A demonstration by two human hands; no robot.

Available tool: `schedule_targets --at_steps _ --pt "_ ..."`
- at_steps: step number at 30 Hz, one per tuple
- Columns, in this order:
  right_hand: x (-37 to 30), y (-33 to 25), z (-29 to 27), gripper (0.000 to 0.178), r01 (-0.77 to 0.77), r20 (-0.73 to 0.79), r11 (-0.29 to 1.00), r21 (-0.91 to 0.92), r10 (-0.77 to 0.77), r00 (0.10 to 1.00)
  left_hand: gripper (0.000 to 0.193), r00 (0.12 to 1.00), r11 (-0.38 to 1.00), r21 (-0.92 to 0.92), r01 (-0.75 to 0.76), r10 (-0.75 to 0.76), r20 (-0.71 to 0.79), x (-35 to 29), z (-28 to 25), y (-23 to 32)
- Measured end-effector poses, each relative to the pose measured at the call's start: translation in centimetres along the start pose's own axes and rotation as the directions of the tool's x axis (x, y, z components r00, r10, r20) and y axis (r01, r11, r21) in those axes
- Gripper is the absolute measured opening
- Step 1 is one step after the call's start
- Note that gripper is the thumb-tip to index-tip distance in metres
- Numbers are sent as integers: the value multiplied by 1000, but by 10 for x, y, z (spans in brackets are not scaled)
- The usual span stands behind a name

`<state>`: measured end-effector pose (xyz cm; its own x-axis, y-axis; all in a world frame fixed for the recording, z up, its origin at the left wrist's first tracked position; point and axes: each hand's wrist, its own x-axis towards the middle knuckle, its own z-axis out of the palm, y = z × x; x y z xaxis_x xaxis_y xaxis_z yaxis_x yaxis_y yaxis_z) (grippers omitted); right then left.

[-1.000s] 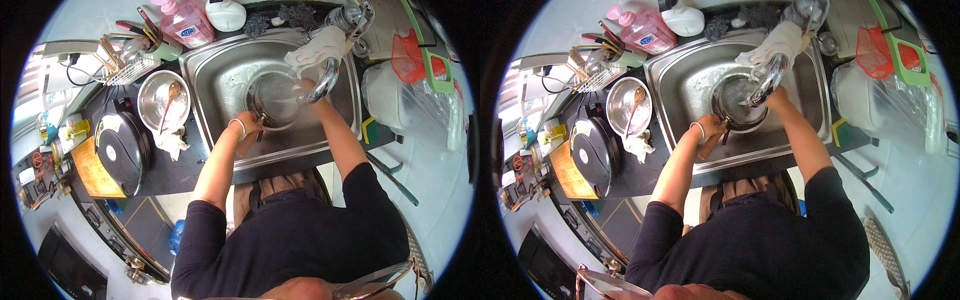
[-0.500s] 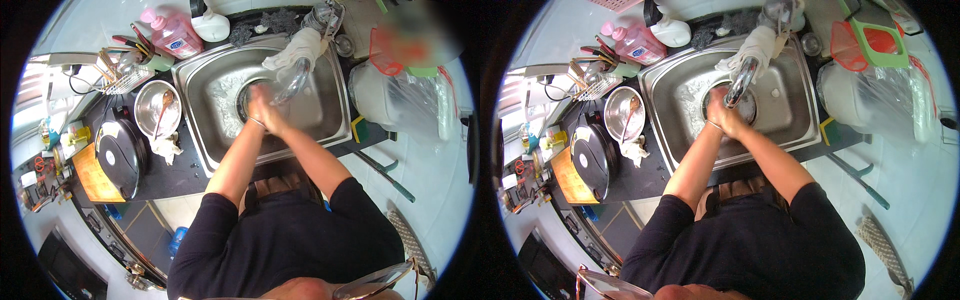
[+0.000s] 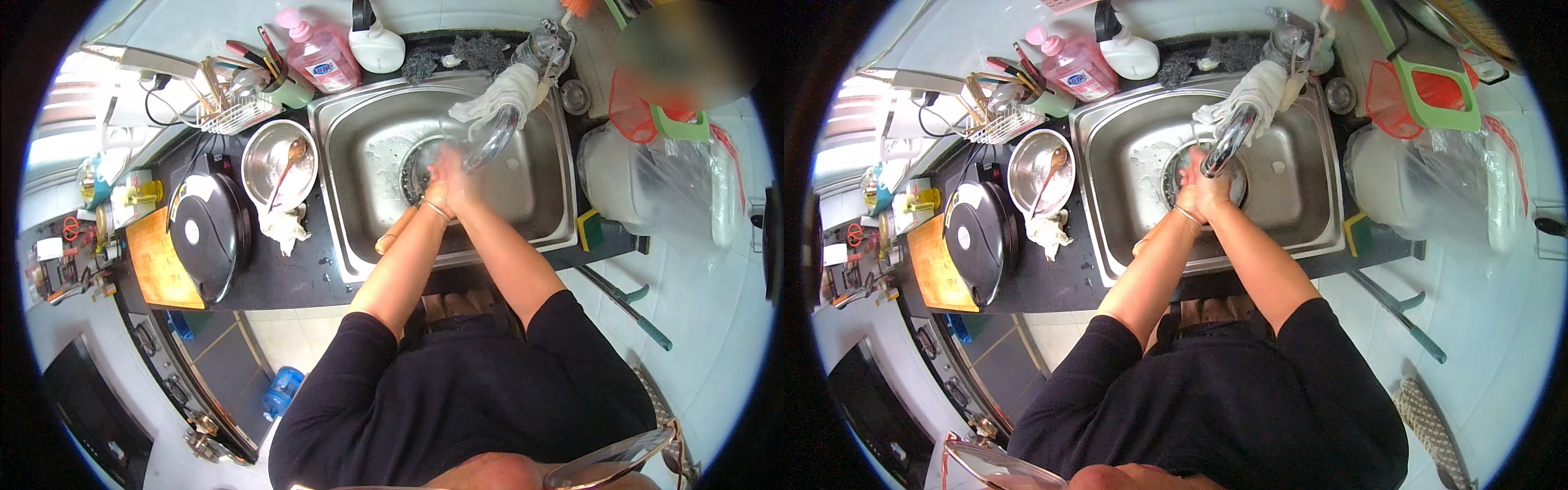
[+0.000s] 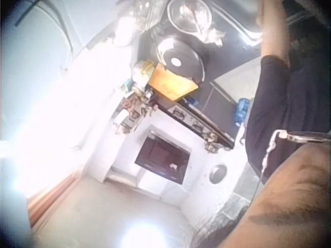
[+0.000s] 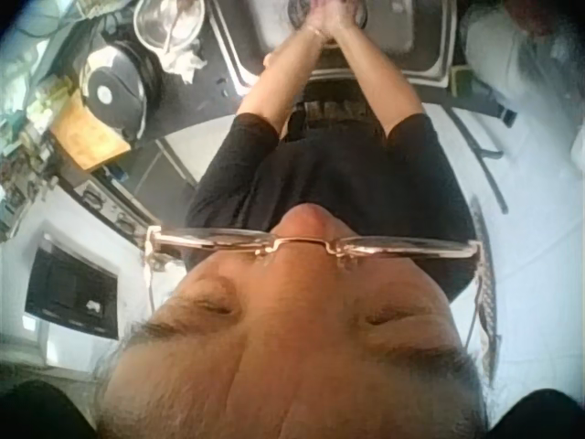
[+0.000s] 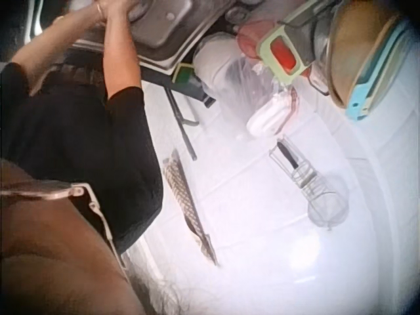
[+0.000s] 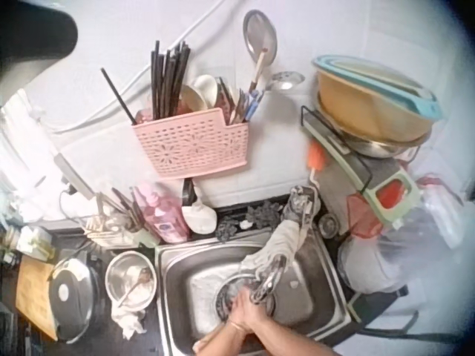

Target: The person forms round dough pieces, fills them with a mixture from a bowl, seals them, and places them on a hot griddle. They then pour oil around the dumplings and wash a small pot in the sink.

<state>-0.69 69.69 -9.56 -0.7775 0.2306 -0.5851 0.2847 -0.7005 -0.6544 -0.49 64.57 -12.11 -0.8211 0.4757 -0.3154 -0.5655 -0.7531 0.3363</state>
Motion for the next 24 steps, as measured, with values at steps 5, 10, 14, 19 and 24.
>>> schedule_targets --at_steps 5,10,14,19,24 --pt "14 4 26 38 -91 94 931 355 61 994 30 994 779 -623 72 -104 -15 15 -38 -26" --pt "43 3 4 44 242 199 703 -669 -144 969 32 944 964 -238 116 -181 -275 6 0 -14" --pt "36 59 -33 61 497 489 208 -842 -93 867 40 958 985 -156 70 -110 -264 19 -33 -2" --pt "-49 8 22 77 225 296 659 -717 -3 955 45 963 990 104 -90 114 -244 6 -33 15" --pt "-12 16 -12 58 -401 217 900 -170 432 876 54 862 572 803 -168 481 -162 13 -21 4"
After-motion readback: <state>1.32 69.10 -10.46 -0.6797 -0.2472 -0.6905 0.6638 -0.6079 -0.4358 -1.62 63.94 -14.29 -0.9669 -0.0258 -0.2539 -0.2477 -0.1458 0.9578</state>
